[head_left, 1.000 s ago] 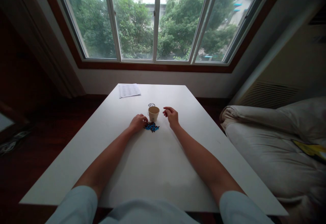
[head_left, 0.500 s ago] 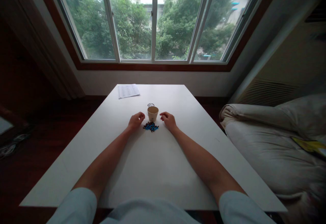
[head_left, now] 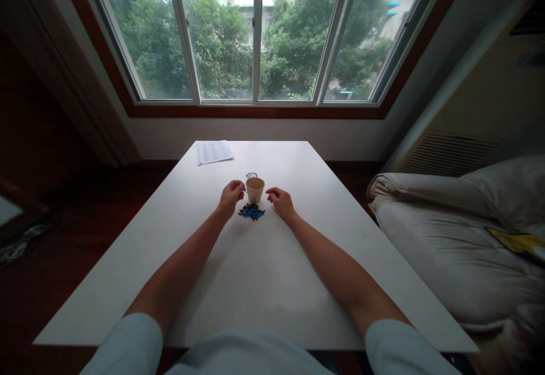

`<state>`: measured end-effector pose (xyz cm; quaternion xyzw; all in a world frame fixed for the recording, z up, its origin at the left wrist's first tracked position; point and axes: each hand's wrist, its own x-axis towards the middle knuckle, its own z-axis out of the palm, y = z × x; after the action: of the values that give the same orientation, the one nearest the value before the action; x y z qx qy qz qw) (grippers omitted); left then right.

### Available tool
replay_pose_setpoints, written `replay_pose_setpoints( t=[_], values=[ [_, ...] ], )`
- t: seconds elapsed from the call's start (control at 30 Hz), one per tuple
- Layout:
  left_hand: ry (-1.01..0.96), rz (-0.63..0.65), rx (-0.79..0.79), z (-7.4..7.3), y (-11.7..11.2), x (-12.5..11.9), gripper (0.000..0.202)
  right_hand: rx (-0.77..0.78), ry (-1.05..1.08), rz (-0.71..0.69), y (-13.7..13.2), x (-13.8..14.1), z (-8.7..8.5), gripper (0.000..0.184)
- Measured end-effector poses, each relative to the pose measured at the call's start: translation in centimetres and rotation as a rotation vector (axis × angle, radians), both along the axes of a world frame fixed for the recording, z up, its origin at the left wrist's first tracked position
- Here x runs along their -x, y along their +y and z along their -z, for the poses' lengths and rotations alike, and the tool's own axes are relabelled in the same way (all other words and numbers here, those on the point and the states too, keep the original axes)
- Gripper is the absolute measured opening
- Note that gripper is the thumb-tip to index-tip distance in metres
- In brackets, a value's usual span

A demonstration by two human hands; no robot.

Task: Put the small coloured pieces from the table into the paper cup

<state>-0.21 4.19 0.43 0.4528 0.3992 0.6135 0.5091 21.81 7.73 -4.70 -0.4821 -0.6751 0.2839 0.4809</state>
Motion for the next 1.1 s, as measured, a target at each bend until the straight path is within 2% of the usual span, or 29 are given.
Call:
replay_pose_setpoints(
  t=[0.13,0.27,0.4,0.5,0.6,0.73,0.83,0.93,1.1],
  values=[
    [-0.148,0.040,0.107,-0.9,-0.3,-0.6,0.033,-0.006,0.001,0.004,0.0,0.0,0.1,0.027],
    [-0.203,0.115,0.167,-2.2,-0.7,-0.9,0.034,-0.014,-0.007,0.004,0.0,0.0,0.1,0.027],
    [-0.173,0.171,0.184,-3.3,-0.9,-0.8,0.042,-0.009,-0.019,0.004,-0.2,0.0,-0.1,0.026],
    [-0.080,0.155,0.145,-3.6,-0.9,-0.4,0.045,-0.021,-0.037,0.007,-0.3,0.0,-0.3,0.027],
    [0.166,0.097,0.061,-3.3,-0.8,0.6,0.041,-0.060,-0.088,-0.005,-0.6,0.0,-0.6,0.028],
    [0.804,0.048,-0.157,-2.9,-1.1,2.3,0.028,-0.130,-0.226,-0.122,-1.2,-0.1,-1.0,0.024],
    [1.184,0.171,-0.314,-2.7,-1.7,3.1,0.019,-0.127,-0.342,-0.305,-1.6,-0.1,-1.2,0.021],
    [1.332,0.280,-0.344,-2.3,-2.1,3.3,0.018,-0.083,-0.423,-0.438,-1.8,-0.2,-1.5,0.019],
    [1.411,0.327,-0.348,-1.6,-2.2,3.3,0.017,-0.039,-0.493,-0.504,-2.3,-0.6,-2.8,0.014]
  ],
)
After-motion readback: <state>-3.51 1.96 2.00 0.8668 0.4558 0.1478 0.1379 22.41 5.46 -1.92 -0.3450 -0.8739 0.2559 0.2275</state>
